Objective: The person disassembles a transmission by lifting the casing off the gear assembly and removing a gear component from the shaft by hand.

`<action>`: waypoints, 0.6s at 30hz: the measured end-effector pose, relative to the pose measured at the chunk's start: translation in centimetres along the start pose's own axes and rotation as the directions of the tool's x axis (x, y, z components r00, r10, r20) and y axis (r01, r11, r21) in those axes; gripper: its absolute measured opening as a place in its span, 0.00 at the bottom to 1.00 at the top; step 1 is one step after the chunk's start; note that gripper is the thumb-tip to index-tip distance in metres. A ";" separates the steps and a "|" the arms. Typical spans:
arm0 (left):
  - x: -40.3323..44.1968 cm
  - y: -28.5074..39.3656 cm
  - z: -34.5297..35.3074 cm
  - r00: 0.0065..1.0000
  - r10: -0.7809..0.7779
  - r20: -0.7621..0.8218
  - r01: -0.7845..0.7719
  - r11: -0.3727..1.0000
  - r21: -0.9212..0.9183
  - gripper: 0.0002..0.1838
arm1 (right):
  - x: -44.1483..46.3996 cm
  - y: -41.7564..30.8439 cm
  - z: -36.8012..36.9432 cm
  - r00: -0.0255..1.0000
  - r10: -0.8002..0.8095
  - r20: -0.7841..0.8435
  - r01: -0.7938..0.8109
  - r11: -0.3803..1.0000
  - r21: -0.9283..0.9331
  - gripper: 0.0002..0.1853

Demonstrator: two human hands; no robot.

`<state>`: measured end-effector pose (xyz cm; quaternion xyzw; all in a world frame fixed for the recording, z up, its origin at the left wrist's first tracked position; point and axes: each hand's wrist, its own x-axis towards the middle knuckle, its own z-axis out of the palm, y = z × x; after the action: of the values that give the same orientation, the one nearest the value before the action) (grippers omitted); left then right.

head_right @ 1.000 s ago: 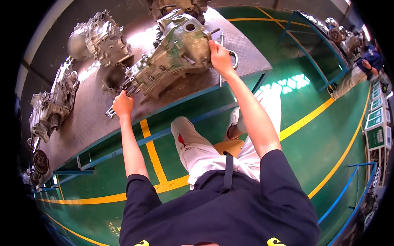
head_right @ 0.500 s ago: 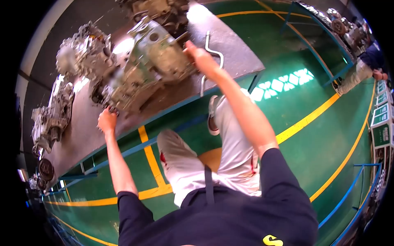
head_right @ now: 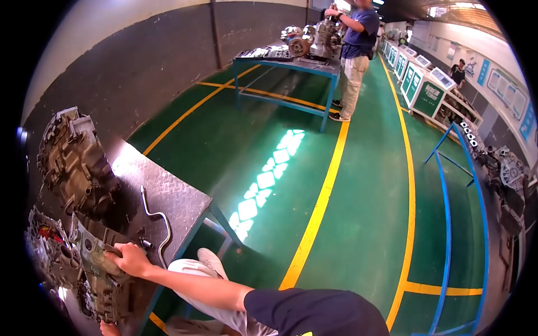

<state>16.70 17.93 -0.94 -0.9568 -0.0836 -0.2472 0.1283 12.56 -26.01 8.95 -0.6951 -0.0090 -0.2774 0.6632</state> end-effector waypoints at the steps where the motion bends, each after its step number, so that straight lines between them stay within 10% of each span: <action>1: 0.2 -0.4 0.7 1.000 0.008 0.005 -0.008 1.000 0.010 0.15 | -0.1 -0.2 0.0 1.000 0.023 -0.008 -0.023 1.000 -0.004 0.23; 18: -1.6 4.0 -5.8 0.994 -0.005 -0.106 -0.014 0.984 -0.178 0.11 | -0.1 -0.5 0.1 0.995 0.079 -0.054 -0.083 0.993 -0.085 0.22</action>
<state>13.64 12.33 2.37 -0.9501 -0.0523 -0.3039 0.0469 12.30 -25.84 9.39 -0.7158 0.0482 -0.2678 0.6431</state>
